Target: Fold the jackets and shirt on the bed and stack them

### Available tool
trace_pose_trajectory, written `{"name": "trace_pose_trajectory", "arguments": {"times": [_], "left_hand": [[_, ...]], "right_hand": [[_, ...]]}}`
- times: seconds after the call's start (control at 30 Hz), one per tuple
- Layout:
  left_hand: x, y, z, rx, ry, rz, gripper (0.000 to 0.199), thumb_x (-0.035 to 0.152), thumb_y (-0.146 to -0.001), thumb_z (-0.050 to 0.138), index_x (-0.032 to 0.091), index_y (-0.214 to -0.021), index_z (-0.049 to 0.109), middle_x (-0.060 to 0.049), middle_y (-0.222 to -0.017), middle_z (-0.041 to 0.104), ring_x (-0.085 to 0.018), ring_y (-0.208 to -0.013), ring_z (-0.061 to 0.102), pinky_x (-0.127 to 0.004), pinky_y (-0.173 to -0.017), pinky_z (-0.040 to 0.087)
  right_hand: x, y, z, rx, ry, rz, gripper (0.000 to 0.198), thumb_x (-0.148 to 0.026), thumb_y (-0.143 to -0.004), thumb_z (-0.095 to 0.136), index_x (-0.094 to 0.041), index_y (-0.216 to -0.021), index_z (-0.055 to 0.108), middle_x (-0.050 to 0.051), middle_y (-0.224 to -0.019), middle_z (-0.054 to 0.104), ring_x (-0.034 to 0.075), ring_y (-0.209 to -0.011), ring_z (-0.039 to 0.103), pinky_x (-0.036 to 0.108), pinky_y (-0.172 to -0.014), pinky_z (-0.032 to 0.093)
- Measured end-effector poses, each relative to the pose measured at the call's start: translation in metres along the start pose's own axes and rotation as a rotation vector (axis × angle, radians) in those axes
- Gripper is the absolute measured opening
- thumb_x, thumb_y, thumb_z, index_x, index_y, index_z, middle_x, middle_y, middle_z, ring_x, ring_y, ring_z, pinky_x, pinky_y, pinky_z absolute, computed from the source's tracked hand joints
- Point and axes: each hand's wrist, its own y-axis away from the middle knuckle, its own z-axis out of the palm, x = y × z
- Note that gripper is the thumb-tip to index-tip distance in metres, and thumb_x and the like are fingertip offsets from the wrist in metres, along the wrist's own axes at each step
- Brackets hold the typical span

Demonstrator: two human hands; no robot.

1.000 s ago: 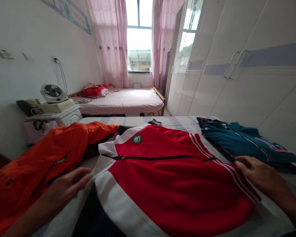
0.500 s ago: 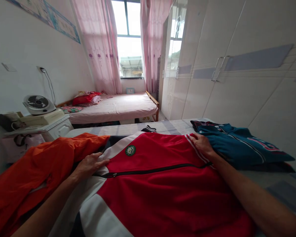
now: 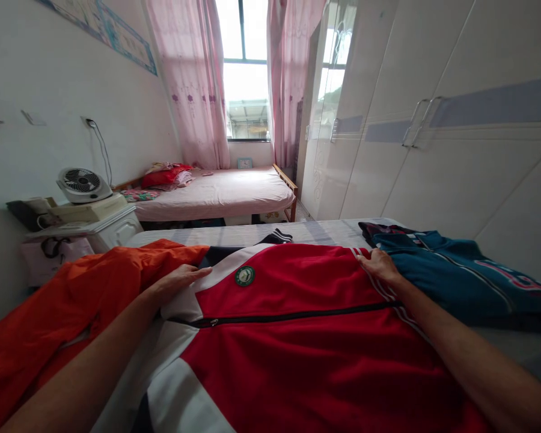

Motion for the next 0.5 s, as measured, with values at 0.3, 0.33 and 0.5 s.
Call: {"name": "trace_pose_trajectory", "arguments": {"times": [0.3,0.33,0.5], "left_hand": [[0.009,0.005,0.015,-0.134,0.353,-0.151,0.040,0.045,-0.056,0.077,0.014,-0.077,0.064,-0.007,-0.062,0.069,-0.025,-0.062,0.068,-0.032,-0.057,0.057],[0.010,0.006,0.016,-0.134,0.415,-0.140,0.038,0.043,-0.058,0.077,0.014,-0.080,0.064,-0.007,-0.063,0.069,-0.024,-0.060,0.068,-0.032,-0.057,0.057],[0.014,0.019,0.004,-0.080,0.613,-0.051,0.033,0.026,-0.065,0.074,0.013,-0.095,0.064,-0.008,-0.072,0.072,-0.023,-0.060,0.069,-0.033,-0.057,0.059]], "right_hand": [[0.009,0.008,-0.005,-0.353,-0.463,0.123,0.031,-0.040,-0.085,0.049,-0.014,-0.078,0.065,0.012,-0.074,0.070,0.024,-0.077,0.068,0.033,-0.067,0.056],[0.009,0.010,-0.007,-0.433,-0.575,0.140,0.027,-0.037,-0.085,0.051,-0.014,-0.080,0.065,0.010,-0.072,0.071,0.023,-0.076,0.069,0.033,-0.067,0.056],[0.002,0.030,-0.040,-0.598,-1.142,0.159,0.011,-0.017,-0.079,0.062,-0.014,-0.089,0.064,0.008,-0.076,0.072,0.020,-0.074,0.069,0.030,-0.072,0.056]]}}
